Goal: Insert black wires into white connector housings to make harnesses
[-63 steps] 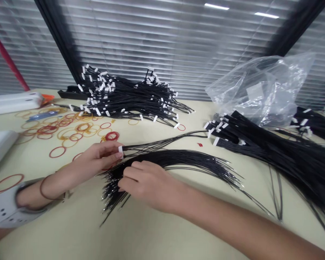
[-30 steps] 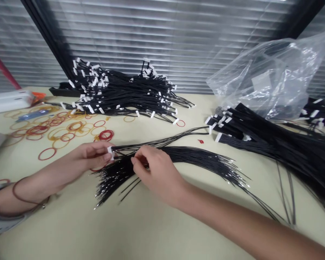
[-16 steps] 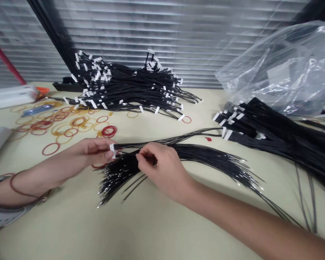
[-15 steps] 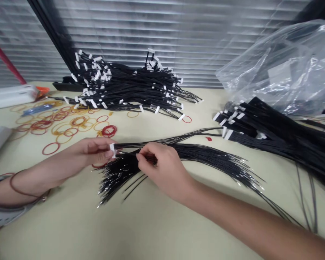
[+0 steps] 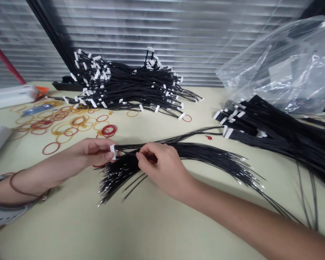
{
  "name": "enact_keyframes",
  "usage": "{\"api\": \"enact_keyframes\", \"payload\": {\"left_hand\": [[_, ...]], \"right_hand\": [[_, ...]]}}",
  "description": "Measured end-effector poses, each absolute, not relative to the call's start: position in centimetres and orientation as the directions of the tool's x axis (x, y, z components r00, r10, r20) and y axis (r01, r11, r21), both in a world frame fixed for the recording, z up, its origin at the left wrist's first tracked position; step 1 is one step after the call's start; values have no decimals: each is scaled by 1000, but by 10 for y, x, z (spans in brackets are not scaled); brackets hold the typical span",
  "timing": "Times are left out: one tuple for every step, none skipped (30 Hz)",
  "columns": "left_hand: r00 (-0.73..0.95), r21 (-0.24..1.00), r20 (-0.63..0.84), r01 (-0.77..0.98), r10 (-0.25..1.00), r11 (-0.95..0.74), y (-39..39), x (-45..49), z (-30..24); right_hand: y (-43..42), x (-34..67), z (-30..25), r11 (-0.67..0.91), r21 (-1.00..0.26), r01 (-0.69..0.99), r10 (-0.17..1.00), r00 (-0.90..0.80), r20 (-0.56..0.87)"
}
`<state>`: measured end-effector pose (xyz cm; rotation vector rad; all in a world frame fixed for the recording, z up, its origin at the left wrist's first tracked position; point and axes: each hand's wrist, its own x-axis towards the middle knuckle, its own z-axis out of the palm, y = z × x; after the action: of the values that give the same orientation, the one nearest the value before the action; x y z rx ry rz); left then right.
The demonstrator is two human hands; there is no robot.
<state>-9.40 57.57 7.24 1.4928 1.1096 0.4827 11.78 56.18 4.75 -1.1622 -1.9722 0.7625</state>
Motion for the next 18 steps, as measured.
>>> {"api": "enact_keyframes", "payload": {"left_hand": [[468, 924, -276, 369, 840, 98, 576, -94, 72], [467, 923, -276, 373, 840, 96, 576, -94, 72], [467, 921, -278, 377, 839, 96, 577, -94, 72], [467, 920, -280, 379, 839, 96, 577, -94, 72], [468, 920, -281, 381, 838, 96, 577, -94, 72], [466, 919, -282, 383, 839, 96, 578, -94, 71], [463, 918, -282, 386, 840, 95, 578, -93, 72], [461, 915, -284, 391, 841, 95, 578, -93, 72], [460, 913, -286, 397, 841, 94, 577, -93, 72], [456, 910, -289, 403, 841, 94, 577, -93, 73], [455, 907, -295, 409, 840, 97, 577, -93, 73], [456, 907, -297, 411, 839, 98, 576, -94, 74], [458, 907, -297, 409, 838, 98, 576, -94, 74], [461, 908, -296, 408, 837, 96, 576, -94, 74], [463, 909, -295, 407, 836, 96, 576, -95, 74], [463, 909, -295, 405, 836, 97, 576, -95, 74], [461, 910, -297, 402, 836, 101, 576, -95, 74], [457, 910, -299, 400, 838, 106, 576, -94, 73]], "right_hand": [[562, 118, 47, 424, -770, 477, 896, -345, 279], [562, 118, 47, 427, -769, 475, 894, -350, 280], [562, 118, 47, 429, -769, 474, 893, -354, 280], [562, 118, 47, 432, -769, 471, 891, -356, 282], [561, 118, 47, 433, -771, 467, 890, -357, 284], [561, 119, 47, 432, -773, 464, 890, -358, 283], [560, 119, 47, 431, -777, 460, 890, -357, 283], [560, 119, 46, 428, -780, 457, 891, -356, 281], [560, 119, 46, 425, -783, 455, 892, -356, 278], [560, 119, 46, 424, -785, 453, 892, -358, 275], [561, 119, 46, 422, -785, 452, 892, -360, 272], [561, 119, 46, 422, -785, 453, 892, -362, 270], [562, 119, 46, 421, -784, 455, 892, -363, 269], [562, 119, 46, 421, -783, 458, 892, -365, 267], [562, 118, 46, 419, -782, 461, 893, -365, 264], [562, 118, 46, 417, -781, 465, 894, -365, 261], [562, 118, 47, 415, -781, 468, 895, -365, 257], [562, 118, 47, 412, -781, 469, 896, -366, 253]]}}
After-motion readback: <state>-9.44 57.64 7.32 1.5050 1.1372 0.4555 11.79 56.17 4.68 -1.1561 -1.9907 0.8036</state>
